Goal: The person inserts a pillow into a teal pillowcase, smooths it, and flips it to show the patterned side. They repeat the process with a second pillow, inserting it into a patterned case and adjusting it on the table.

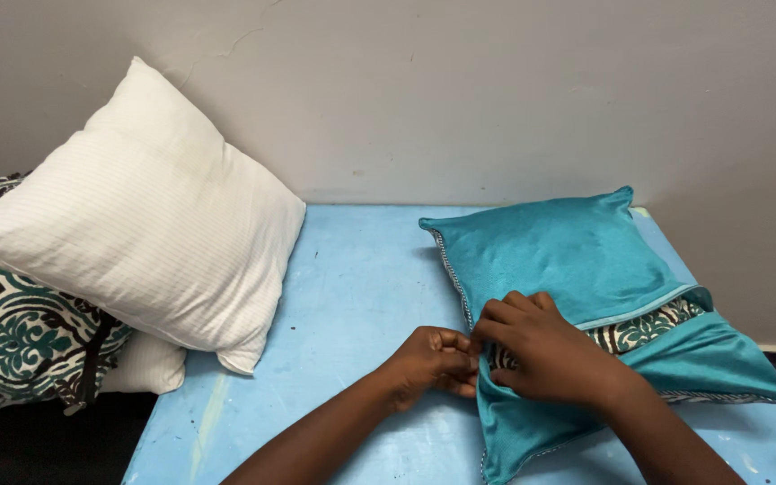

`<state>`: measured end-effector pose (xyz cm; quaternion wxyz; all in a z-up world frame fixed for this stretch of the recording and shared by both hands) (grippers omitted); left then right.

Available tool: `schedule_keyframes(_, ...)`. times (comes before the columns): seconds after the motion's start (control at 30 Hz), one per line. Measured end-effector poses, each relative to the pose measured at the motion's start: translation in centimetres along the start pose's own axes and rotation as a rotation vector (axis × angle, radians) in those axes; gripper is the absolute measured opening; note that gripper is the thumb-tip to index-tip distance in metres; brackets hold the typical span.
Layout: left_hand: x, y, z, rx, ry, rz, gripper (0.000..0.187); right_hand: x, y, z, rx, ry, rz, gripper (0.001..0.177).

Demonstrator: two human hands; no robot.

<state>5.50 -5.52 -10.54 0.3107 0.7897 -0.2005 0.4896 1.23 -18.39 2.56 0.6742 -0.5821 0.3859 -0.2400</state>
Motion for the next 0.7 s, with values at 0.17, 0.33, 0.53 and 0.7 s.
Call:
schedule_keyframes(0.17,0.2,0.0,-0.4,-0.046,-0.019,-0.099,0.03,0.5,1.6,0.4,0.01,-0.01,-0.03,0.018)
schedule_keyframes(0.33,0.7,0.1,-0.6,-0.092,-0.004,-0.047,0.043,0.2,1.7,0.7,0.071,-0.03,-0.115,0.012)
schedule_keyframes(0.53,1.0,0.3,-0.7,-0.037,-0.013,-0.069,0.062,-0.6,0.3,0.2,0.066,-0.052,0.012,0.012)
schedule_keyframes(0.7,1.2,0.1,-0.6,-0.117,0.032,-0.115,0.044,-0.3,-2.3,-0.8,0.158,-0.023,0.192,0.021)
Point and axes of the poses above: each hand's wrist, its own z-axis towards the middle knuckle, its own y-axis out of the palm, x = y × z, the point moved 5 cm from there along z, towards the middle knuckle, and after that the axes turned 5 degrees about -y, right-handed, at the moved point
